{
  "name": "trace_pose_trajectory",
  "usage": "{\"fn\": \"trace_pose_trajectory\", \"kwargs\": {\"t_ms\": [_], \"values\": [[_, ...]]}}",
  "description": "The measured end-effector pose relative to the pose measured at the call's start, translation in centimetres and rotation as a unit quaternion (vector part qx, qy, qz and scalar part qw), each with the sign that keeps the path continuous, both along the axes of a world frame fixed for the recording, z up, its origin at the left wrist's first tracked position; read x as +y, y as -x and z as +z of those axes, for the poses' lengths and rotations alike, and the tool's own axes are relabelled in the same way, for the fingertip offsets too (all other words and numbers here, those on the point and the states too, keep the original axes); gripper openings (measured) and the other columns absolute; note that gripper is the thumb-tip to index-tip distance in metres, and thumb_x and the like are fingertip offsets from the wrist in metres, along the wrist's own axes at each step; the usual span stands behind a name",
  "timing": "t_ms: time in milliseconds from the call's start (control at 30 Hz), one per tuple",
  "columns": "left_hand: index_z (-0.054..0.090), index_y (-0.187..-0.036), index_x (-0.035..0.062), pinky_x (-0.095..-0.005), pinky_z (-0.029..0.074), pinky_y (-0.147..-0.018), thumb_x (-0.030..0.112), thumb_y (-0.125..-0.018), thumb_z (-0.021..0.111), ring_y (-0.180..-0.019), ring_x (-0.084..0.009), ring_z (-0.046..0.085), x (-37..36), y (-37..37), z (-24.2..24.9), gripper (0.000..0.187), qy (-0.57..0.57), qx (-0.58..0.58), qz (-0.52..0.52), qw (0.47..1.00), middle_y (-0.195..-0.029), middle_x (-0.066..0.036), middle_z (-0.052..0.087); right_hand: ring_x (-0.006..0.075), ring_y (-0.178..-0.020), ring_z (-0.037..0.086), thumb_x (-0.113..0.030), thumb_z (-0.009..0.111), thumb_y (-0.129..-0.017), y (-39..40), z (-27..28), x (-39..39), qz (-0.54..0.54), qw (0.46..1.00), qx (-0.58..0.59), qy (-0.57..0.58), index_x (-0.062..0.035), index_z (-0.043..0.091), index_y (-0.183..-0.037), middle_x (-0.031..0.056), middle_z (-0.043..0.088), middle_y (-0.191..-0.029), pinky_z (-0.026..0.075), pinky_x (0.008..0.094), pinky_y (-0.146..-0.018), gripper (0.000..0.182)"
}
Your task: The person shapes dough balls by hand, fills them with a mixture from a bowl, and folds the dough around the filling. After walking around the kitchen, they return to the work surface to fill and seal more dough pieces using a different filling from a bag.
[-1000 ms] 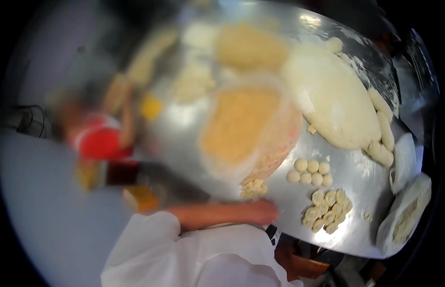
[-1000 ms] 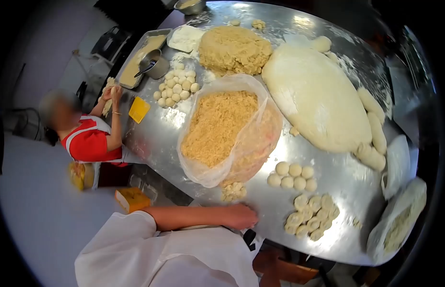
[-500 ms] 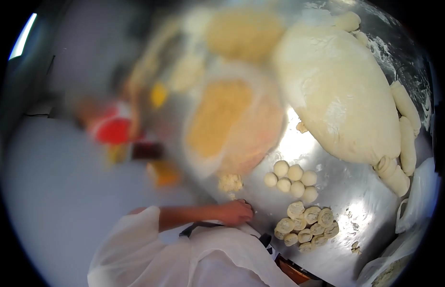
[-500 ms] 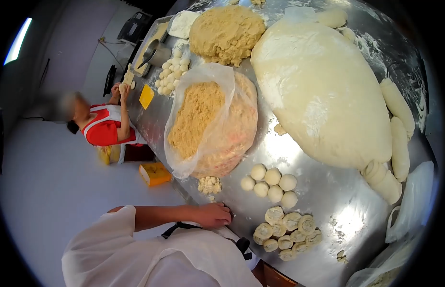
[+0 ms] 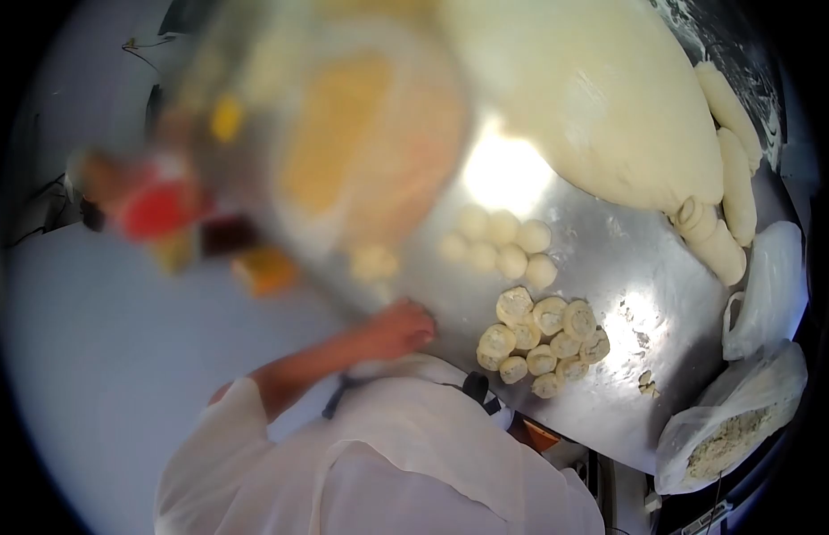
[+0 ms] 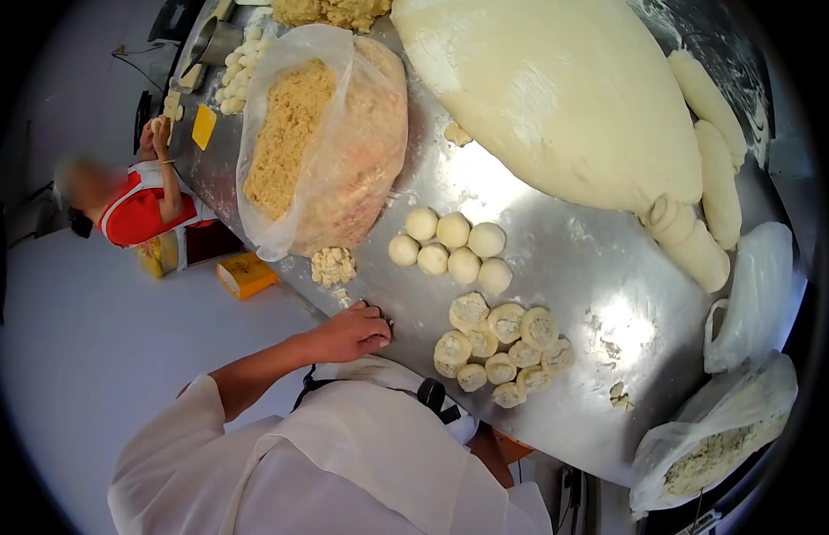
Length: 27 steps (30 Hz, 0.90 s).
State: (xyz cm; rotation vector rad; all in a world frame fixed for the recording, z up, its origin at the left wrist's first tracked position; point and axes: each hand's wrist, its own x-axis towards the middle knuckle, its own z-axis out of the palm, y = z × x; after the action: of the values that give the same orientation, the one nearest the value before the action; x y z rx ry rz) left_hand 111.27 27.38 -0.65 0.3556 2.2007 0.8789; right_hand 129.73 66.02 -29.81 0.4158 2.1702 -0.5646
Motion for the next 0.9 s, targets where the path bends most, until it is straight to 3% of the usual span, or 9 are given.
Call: {"fn": "trace_pose_trajectory", "kwargs": {"t_ms": [233,367,500,600,700,800,833,867,900], "values": [[0.063,-0.113,0.0020,-0.0337,0.053,-0.080,0.014,-0.100,0.057,-0.092,-0.0218,0.063,1.1,1.1,0.1,0.019,-0.115,-0.029,0.193,0.974,-0.105,-0.009,0.066,0.0335,-0.094,0.069,-0.025,0.051,-0.096,-2.5,0.3,0.3,-0.018,1.000,0.013,-0.007,-0.0055,0.071,-0.099,0.0163,0.071,-0.098,0.054,0.0447,-0.082,0.027],[0.062,-0.116,0.0040,-0.0357,0.051,-0.080,0.009,-0.095,0.062,-0.094,-0.0287,0.062,2.5,2.3,0.4,0.021,-0.071,0.108,0.121,0.984,-0.102,-0.012,0.063,0.0330,-0.095,0.069,-0.024,0.051,-0.096,-3.4,0.1,0.6,-0.031,0.999,0.038,-0.016,-0.0054,0.071,-0.100,0.0158,0.071,-0.099,0.054,0.0441,-0.082,0.027],[0.063,-0.112,0.0027,-0.0368,0.050,-0.079,0.012,-0.093,0.065,-0.094,-0.0319,0.060,4.9,0.2,-0.9,0.021,-0.145,0.126,0.175,0.966,-0.103,-0.013,0.063,0.0325,-0.095,0.069,-0.024,0.052,-0.096,-5.6,-1.1,1.3,-0.032,0.997,0.070,-0.017,-0.0053,0.071,-0.101,0.0153,0.071,-0.100,0.054,0.0434,-0.083,0.027],[0.063,-0.109,0.0013,-0.0372,0.049,-0.078,0.018,-0.092,0.067,-0.090,-0.0312,0.060,6.5,-1.1,-2.0,0.024,-0.110,0.225,0.124,0.960,-0.099,-0.013,0.062,0.0321,-0.096,0.069,-0.023,0.052,-0.096,-7.2,-2.3,2.6,-0.033,0.994,0.105,-0.022,-0.0053,0.071,-0.101,0.0149,0.071,-0.100,0.054,0.0429,-0.083,0.027],[0.061,-0.102,0.0001,-0.0396,0.047,-0.077,0.021,-0.089,0.070,-0.087,-0.0321,0.056,9.0,-1.8,-3.0,0.026,-0.111,0.250,0.176,0.946,-0.094,-0.014,0.058,0.0317,-0.096,0.069,-0.023,0.052,-0.096,-8.4,-3.0,3.9,-0.025,0.988,0.150,-0.014,-0.0052,0.071,-0.102,0.0145,0.071,-0.101,0.054,0.0425,-0.083,0.027],[0.056,-0.096,0.0006,-0.0421,0.045,-0.077,0.020,-0.085,0.073,-0.087,-0.0333,0.053,11.4,-2.4,-6.3,0.028,-0.088,0.384,0.226,0.891,-0.091,-0.015,0.055,0.0313,-0.097,0.069,-0.023,0.052,-0.096,-9.2,-3.4,4.9,-0.023,0.977,0.209,0.015,-0.0051,0.071,-0.102,0.0141,0.071,-0.101,0.054,0.0420,-0.084,0.026],[0.055,-0.096,0.0009,-0.0425,0.044,-0.077,0.019,-0.084,0.073,-0.087,-0.0336,0.052,11.7,-2.5,-6.0,0.029,-0.107,0.359,0.243,0.895,-0.091,-0.015,0.054,0.0312,-0.097,0.069,-0.023,0.052,-0.096,-9.0,-2.5,4.8,-0.029,0.972,0.230,0.027,-0.0051,0.071,-0.102,0.0140,0.071,-0.101,0.054,0.0418,-0.084,0.026],[0.053,-0.095,0.0012,-0.0428,0.044,-0.077,0.017,-0.083,0.074,-0.087,-0.0340,0.052,11.9,-2.6,-5.5,0.029,-0.127,0.334,0.259,0.897,-0.091,-0.015,0.054,0.0278,-0.099,0.069,-0.019,0.057,-0.095,-7.2,3.1,3.1,-0.120,0.966,0.212,0.092,-0.0019,0.069,-0.103,0.0160,0.071,-0.103,0.051,0.0372,-0.084,0.023],[0.051,-0.095,0.0015,-0.0431,0.043,-0.077,0.016,-0.081,0.074,-0.087,-0.0343,0.051,12.1,-2.5,-4.9,0.030,-0.147,0.312,0.275,0.897,-0.092,-0.016,0.053,0.0308,-0.095,0.069,-0.023,0.057,-0.096,-6.9,4.9,3.1,-0.138,0.960,0.218,0.110,-0.0018,0.069,-0.105,0.0188,0.071,-0.100,0.052,0.0383,-0.081,0.026]]}}
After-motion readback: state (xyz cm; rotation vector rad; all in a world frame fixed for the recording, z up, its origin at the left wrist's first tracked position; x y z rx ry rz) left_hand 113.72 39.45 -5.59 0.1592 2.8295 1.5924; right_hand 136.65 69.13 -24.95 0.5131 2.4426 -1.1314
